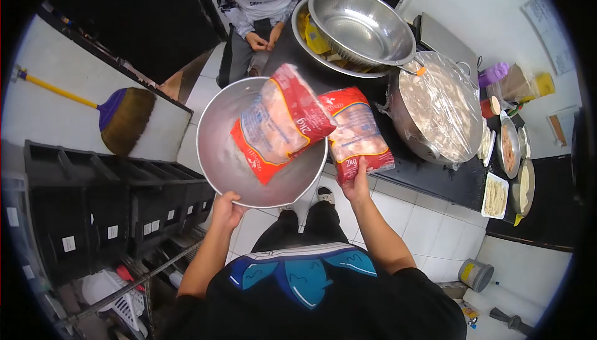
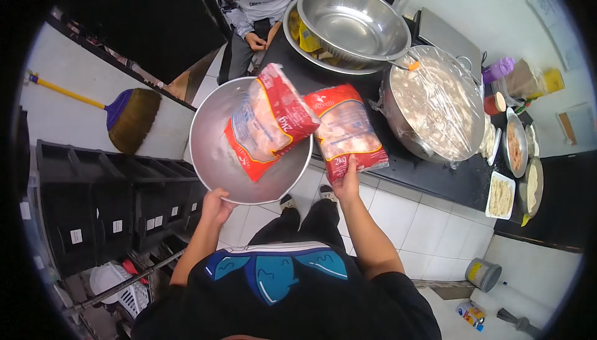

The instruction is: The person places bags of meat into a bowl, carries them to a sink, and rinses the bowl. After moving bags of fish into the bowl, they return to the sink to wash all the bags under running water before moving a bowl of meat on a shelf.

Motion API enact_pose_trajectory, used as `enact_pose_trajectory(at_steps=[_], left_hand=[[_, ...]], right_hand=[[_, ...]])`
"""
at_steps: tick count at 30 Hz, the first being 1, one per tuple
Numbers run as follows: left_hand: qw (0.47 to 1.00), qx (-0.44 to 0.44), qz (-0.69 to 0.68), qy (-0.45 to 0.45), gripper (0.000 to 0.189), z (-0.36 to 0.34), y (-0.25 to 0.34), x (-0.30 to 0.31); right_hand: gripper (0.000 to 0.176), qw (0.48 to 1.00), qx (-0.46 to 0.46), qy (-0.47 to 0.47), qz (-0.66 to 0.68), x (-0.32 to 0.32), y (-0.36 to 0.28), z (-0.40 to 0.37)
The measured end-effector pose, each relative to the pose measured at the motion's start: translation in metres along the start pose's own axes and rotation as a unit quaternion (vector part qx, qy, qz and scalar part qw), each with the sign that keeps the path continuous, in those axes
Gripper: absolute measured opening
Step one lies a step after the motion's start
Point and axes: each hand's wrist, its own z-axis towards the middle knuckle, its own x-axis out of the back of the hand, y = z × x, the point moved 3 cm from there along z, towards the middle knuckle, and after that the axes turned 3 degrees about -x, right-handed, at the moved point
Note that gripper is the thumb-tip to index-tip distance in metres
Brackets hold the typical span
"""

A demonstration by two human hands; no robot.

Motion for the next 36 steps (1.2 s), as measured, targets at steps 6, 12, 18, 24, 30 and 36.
enact_pose_trajectory(at_steps=[6,12,18,24,30,36], left_hand=[[0.997,0.006,0.075,-0.018,0.052,0.034,0.015,-0.02],[0.99,0.017,0.134,-0.037,0.052,0.058,0.032,-0.035],[0.98,0.071,0.165,-0.085,0.056,0.062,0.045,-0.048],[0.98,0.096,0.149,-0.088,0.051,0.055,0.027,-0.059],[0.994,0.065,0.037,-0.074,0.052,0.048,-0.006,-0.047],[1.0,0.0,-0.003,0.019,0.054,-0.048,-0.038,0.004]], right_hand=[[0.054,0.993,-0.025,-0.088,0.078,0.03,-0.012,-0.033],[0.052,0.984,0.098,-0.041,0.14,0.058,-0.012,-0.052],[0.056,0.985,0.11,-0.029,0.128,0.089,-0.024,-0.089],[0.057,0.984,0.15,0.004,0.096,0.11,-0.016,-0.147],[0.057,0.991,0.127,0.019,0.03,0.117,-0.027,-0.165],[0.052,0.992,0.041,-0.051,-0.104,0.123,-0.077,-0.14]])
